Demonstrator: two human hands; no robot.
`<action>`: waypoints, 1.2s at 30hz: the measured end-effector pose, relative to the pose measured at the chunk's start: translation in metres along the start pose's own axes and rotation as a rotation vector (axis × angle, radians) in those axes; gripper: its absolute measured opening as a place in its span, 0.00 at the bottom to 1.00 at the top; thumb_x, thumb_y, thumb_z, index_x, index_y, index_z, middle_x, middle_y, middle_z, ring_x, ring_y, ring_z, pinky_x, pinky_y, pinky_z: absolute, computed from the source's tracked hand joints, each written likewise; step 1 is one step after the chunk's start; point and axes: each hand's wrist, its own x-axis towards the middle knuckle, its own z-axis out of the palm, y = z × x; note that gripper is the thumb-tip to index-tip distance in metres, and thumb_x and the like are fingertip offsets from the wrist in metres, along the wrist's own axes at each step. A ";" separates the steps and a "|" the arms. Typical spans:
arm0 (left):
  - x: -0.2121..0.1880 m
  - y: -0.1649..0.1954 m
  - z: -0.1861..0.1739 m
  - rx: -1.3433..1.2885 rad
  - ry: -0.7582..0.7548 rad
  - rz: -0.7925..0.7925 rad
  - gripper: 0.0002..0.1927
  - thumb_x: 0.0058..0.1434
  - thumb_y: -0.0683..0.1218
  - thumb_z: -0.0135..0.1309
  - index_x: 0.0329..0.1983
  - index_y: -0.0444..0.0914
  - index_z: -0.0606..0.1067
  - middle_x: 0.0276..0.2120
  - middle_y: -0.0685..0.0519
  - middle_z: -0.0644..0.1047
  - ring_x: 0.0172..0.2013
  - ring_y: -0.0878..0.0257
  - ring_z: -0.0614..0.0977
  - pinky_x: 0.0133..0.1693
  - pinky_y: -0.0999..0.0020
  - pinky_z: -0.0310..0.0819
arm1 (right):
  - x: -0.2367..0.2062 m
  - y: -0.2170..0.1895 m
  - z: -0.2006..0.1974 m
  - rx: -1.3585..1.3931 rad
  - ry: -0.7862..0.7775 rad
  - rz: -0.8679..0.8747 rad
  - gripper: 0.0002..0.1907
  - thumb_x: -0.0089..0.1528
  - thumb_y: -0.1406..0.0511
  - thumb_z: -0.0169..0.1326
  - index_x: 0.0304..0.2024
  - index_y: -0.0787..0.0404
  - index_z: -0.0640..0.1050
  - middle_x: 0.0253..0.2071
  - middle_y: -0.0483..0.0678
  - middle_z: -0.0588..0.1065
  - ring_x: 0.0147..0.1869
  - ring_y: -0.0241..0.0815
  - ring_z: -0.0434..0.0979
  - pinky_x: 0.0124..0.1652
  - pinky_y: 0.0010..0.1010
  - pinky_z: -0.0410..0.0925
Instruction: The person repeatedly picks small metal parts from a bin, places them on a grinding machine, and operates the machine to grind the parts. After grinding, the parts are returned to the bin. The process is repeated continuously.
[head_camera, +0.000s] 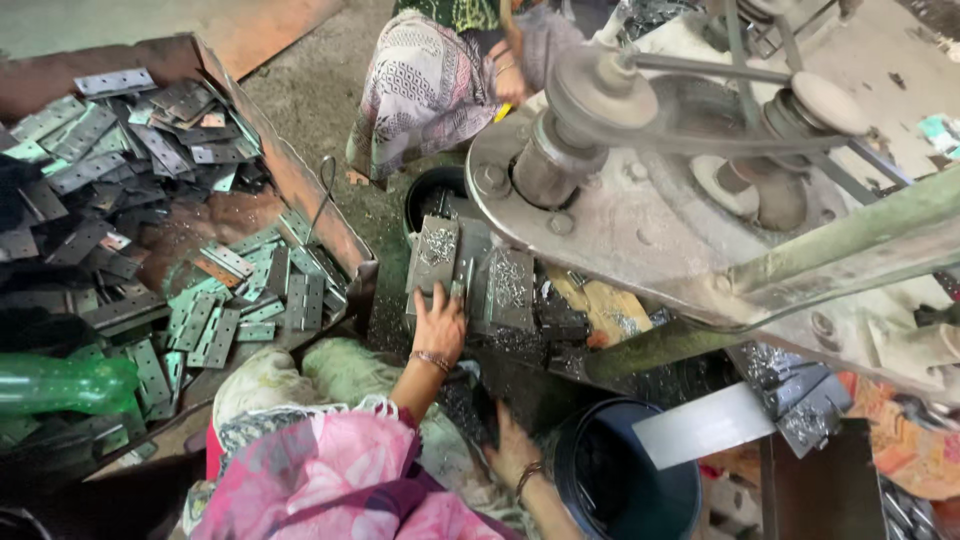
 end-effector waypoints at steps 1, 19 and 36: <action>0.004 0.000 0.001 -0.012 -0.047 -0.008 0.22 0.68 0.50 0.40 0.58 0.39 0.77 0.64 0.51 0.70 0.70 0.42 0.58 0.65 0.25 0.42 | -0.003 0.001 -0.009 0.003 0.049 -0.055 0.47 0.55 0.59 0.62 0.72 0.54 0.55 0.56 0.64 0.74 0.55 0.65 0.77 0.50 0.50 0.72; 0.031 0.000 -0.004 -0.012 -0.202 -0.009 0.20 0.70 0.49 0.40 0.54 0.39 0.79 0.62 0.48 0.72 0.71 0.42 0.57 0.66 0.27 0.43 | 0.006 -0.027 -0.053 -0.083 -0.084 -0.018 0.45 0.59 0.59 0.62 0.73 0.59 0.55 0.49 0.66 0.77 0.52 0.65 0.79 0.52 0.48 0.73; 0.038 -0.003 0.010 0.071 -0.152 -0.009 0.23 0.68 0.51 0.38 0.61 0.42 0.75 0.67 0.53 0.68 0.71 0.41 0.54 0.64 0.24 0.43 | 0.008 0.007 -0.006 -0.025 -0.027 -0.007 0.47 0.56 0.62 0.61 0.74 0.57 0.55 0.53 0.66 0.76 0.56 0.65 0.78 0.54 0.47 0.72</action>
